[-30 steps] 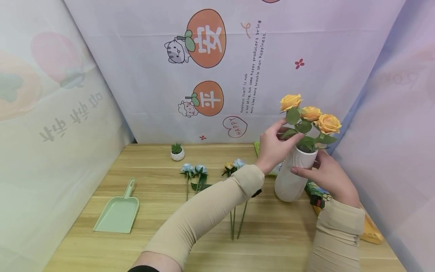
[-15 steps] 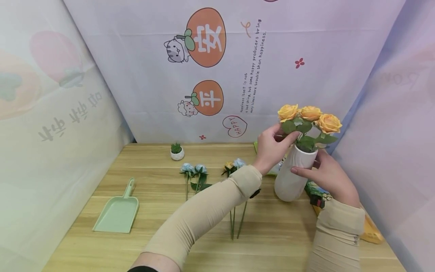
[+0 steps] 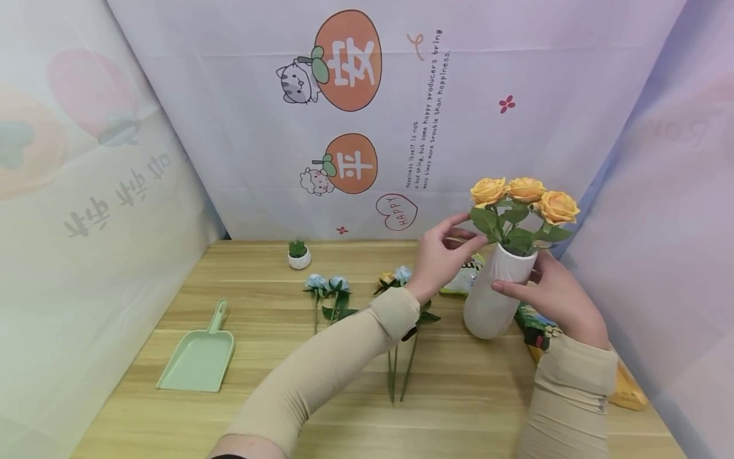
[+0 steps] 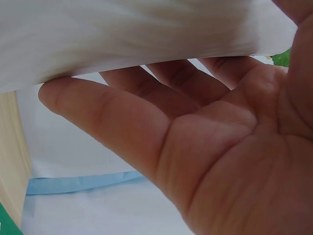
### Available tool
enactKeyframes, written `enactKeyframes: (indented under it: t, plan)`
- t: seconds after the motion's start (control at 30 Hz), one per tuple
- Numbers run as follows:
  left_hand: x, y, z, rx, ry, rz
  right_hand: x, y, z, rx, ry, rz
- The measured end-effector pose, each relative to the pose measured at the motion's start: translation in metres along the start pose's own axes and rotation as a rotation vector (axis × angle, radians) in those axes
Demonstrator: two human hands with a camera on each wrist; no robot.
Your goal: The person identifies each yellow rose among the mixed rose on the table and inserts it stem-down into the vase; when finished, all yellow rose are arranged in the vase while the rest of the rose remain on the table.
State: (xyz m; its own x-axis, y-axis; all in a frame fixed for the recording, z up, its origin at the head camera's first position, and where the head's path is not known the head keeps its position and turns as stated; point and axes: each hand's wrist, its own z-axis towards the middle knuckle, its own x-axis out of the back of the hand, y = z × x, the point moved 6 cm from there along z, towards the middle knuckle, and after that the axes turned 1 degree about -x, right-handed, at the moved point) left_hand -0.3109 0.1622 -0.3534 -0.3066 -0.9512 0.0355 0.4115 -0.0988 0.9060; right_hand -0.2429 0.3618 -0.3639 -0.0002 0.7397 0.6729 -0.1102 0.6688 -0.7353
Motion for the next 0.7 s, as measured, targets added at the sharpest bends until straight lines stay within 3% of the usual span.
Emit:
enactKeyframes:
  t: [0.27,0.7]
  plan:
    - [0.032,-0.014,-0.018,0.08,0.005,-0.07,-0.001,-0.001,0.0,0.016,-0.005,0.007]
    - [0.07,-0.04,-0.051,0.168,0.004,-0.046,-0.001,-0.001,0.001,0.013,-0.012,-0.013]
